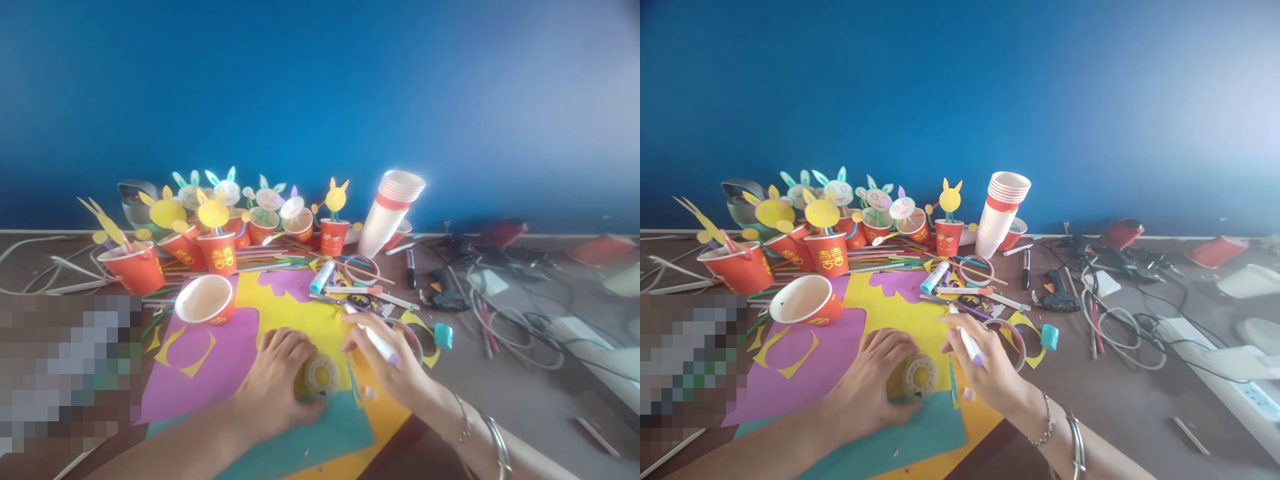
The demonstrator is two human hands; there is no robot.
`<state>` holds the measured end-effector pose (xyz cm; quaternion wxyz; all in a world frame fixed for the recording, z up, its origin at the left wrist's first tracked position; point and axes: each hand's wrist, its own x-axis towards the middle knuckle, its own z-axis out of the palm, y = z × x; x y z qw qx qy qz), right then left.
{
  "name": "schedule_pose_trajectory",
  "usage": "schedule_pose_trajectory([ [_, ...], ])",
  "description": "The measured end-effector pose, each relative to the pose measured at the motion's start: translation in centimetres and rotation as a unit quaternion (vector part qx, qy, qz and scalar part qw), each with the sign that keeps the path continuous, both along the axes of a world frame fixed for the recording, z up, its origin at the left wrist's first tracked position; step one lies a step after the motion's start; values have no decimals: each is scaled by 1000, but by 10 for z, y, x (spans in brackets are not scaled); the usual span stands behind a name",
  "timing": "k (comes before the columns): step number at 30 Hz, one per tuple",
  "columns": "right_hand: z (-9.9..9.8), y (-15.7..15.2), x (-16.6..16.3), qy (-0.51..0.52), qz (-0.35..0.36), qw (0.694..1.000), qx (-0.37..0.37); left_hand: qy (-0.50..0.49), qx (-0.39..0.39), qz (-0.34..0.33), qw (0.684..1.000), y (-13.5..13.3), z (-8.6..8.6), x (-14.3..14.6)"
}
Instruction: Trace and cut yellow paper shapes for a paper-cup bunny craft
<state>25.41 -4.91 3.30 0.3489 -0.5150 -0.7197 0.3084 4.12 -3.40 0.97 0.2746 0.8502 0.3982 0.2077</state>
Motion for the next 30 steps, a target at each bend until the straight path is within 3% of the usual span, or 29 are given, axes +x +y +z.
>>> schedule_pose_trajectory([
  [4,-6,1,3,-198,105,969,106,0,16,1,1000,-1,-1,0],
  [7,-10,-1,3,-257,115,951,124,3,22,-3,1000,-1,-2,-1],
  [19,-15,-3,5,-226,137,952,153,54,54,-28,997,-3,-1,-4],
  [30,-14,-5,3,-198,163,957,137,54,11,-78,995,-4,11,3],
])
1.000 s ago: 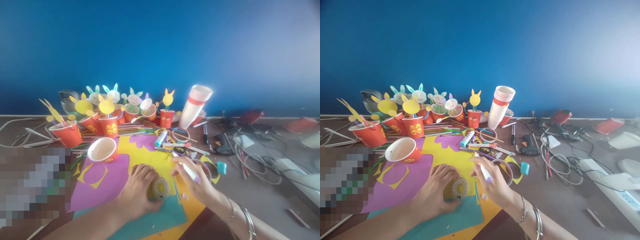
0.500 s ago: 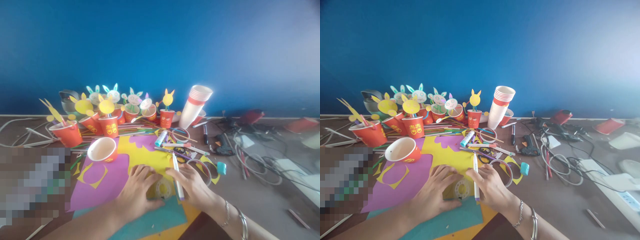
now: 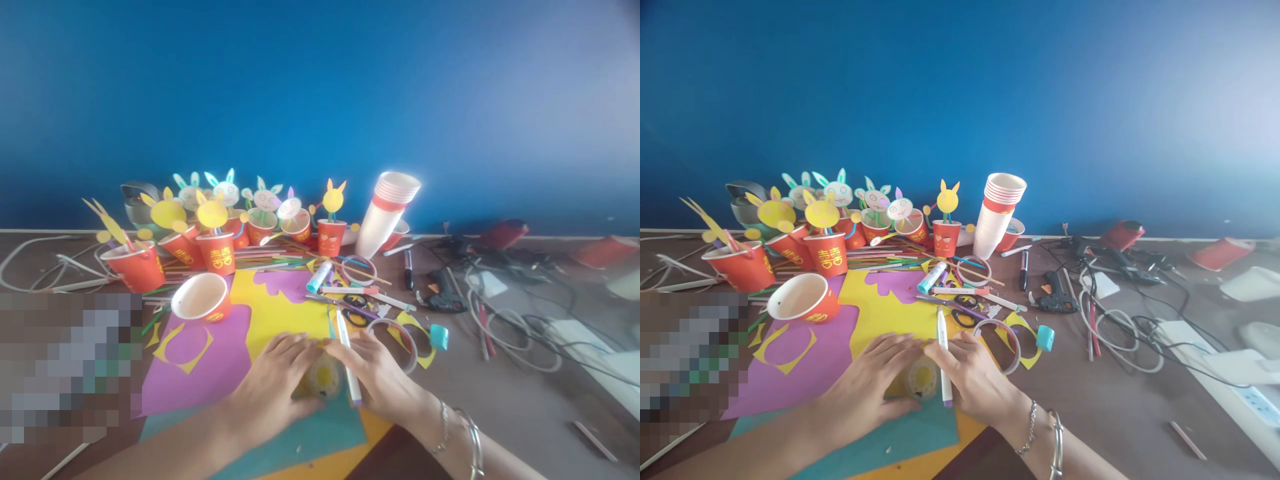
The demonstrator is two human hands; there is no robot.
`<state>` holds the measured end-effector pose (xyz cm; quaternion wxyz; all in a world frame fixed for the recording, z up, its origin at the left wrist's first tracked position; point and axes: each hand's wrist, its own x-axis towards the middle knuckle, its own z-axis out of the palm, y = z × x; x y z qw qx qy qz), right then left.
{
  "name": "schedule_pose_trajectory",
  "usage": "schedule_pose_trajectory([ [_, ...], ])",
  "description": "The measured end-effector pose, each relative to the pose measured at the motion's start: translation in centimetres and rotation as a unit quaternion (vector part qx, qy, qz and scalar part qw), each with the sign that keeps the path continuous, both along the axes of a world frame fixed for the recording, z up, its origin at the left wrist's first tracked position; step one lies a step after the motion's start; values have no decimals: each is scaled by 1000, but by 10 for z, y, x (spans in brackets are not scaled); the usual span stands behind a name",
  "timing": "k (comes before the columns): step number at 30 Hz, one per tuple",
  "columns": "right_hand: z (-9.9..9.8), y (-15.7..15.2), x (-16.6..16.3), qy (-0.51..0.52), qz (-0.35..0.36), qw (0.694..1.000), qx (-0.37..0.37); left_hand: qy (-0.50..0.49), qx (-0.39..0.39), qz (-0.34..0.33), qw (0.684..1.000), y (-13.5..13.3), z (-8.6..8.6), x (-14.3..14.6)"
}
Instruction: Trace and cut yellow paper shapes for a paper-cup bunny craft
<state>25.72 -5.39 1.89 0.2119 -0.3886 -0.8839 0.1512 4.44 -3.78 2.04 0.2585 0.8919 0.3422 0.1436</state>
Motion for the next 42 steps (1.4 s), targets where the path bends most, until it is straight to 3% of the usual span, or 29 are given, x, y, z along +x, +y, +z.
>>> schedule_pose_trajectory([
  [42,-4,2,1,23,-22,999,-42,-23,-6,11,1000,4,-9,0],
])
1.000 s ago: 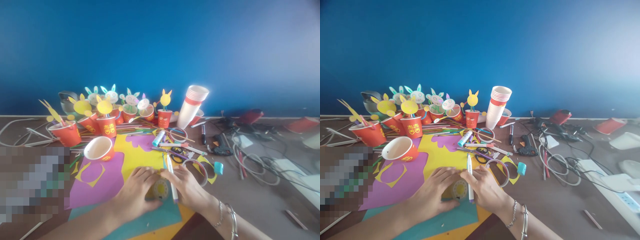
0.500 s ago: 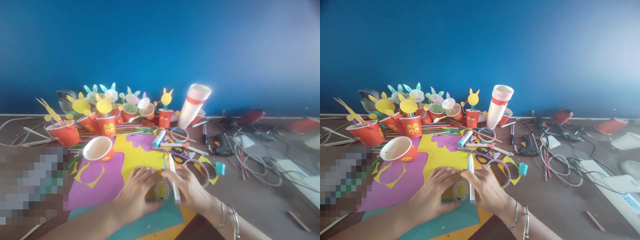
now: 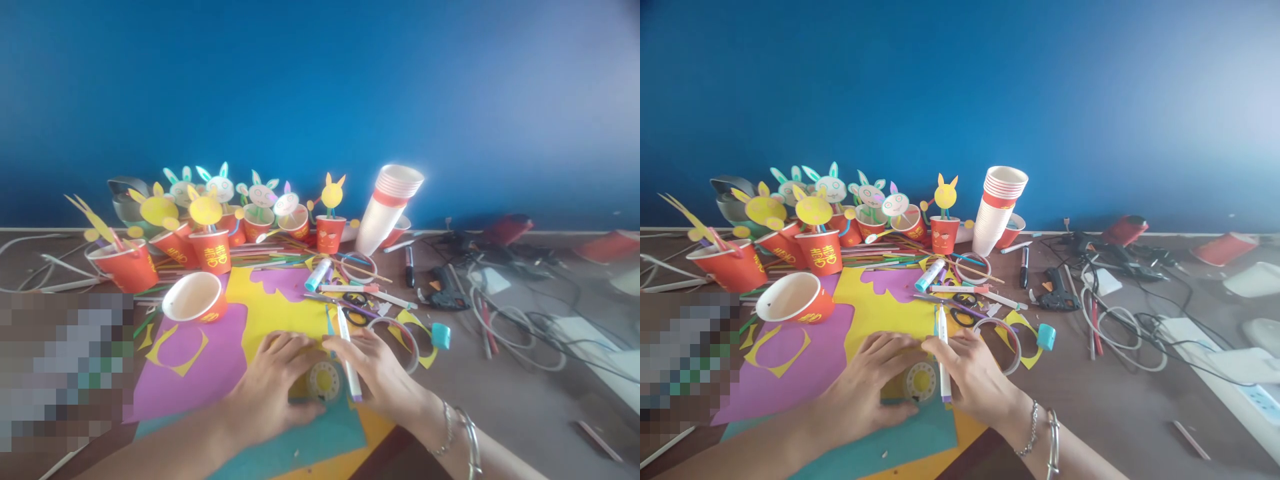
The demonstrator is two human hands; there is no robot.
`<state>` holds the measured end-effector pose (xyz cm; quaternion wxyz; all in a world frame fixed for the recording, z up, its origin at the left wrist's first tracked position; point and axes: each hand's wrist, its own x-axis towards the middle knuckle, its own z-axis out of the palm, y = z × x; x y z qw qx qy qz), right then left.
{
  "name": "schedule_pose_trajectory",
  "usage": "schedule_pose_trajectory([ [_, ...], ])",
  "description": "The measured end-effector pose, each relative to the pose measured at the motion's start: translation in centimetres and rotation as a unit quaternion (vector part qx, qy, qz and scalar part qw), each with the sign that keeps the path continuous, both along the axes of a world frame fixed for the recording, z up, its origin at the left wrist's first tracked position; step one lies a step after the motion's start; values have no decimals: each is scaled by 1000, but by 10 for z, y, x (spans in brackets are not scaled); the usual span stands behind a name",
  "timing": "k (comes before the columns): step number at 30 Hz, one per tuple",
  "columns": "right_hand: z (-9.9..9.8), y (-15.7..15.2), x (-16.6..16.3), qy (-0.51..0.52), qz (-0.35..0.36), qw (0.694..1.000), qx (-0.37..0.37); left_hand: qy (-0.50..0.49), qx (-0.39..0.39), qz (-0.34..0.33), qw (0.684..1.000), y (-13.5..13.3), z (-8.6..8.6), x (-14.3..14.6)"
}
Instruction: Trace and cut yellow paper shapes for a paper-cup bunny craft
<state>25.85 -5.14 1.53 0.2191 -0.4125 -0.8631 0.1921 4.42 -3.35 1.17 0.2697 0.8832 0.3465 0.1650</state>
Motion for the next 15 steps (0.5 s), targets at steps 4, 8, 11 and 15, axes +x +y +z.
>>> schedule_pose_trajectory([
  [4,-1,-1,1,38,-14,999,23,10,-5,-3,1000,0,0,0],
  [8,7,-2,5,140,-88,986,18,3,-6,9,1000,-1,-3,-1],
  [11,18,-2,7,189,-85,978,-21,-6,1,11,1000,0,-5,-2],
  [15,27,-3,5,167,-54,979,-103,-18,2,6,1000,1,-5,-1],
])
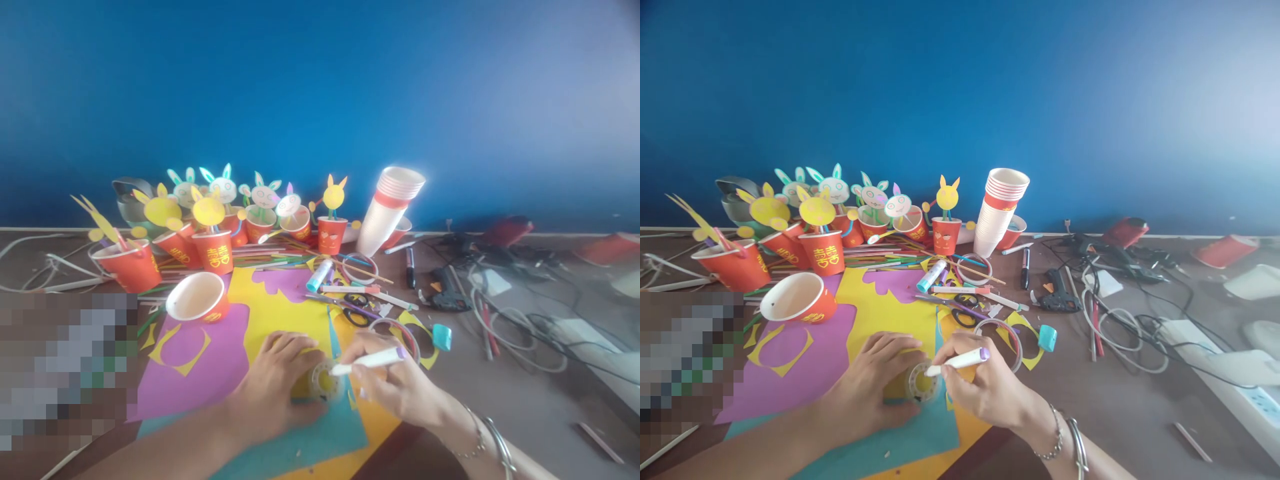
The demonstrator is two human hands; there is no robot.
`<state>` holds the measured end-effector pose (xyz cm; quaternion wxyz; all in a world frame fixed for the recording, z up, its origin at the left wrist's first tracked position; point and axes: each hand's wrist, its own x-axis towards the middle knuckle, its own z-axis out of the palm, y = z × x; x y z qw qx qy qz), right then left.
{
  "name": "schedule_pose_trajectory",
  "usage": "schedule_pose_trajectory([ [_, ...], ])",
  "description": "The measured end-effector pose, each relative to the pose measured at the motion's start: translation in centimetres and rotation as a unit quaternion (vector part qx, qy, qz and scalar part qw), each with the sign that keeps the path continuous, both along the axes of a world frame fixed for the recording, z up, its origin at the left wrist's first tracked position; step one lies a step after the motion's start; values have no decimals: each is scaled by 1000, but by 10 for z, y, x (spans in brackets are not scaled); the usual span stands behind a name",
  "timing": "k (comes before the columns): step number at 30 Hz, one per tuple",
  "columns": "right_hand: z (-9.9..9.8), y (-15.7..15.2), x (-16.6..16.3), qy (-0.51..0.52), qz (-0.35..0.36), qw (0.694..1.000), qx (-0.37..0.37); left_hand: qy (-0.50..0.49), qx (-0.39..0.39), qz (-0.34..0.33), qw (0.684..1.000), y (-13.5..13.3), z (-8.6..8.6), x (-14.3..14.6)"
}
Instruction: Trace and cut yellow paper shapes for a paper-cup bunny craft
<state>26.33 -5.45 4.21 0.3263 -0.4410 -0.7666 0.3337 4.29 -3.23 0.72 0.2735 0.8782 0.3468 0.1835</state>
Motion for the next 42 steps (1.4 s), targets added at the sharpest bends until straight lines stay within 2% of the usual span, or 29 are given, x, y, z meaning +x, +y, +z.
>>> schedule_pose_trajectory([
  [3,0,-2,-4,-47,30,998,3,-1,-1,-3,1000,0,0,0],
  [10,-3,-10,-14,-136,77,975,159,3,14,-2,1000,-1,1,0],
  [14,-7,-12,-16,-157,104,961,202,7,19,-11,1000,0,1,1],
  [21,-15,-12,-13,-198,135,942,235,9,15,-13,1000,-1,0,0],
  [26,-10,-12,-14,-257,172,915,258,3,16,-13,1000,-1,2,1],
  [34,-5,-16,-26,-301,152,891,303,4,11,-8,1000,-2,-1,3],
  [38,-1,-17,-31,-330,142,882,305,-1,17,-4,1000,-2,-3,3],
  [42,7,-18,-39,-386,143,860,302,-11,8,0,1000,-2,-4,3],
])
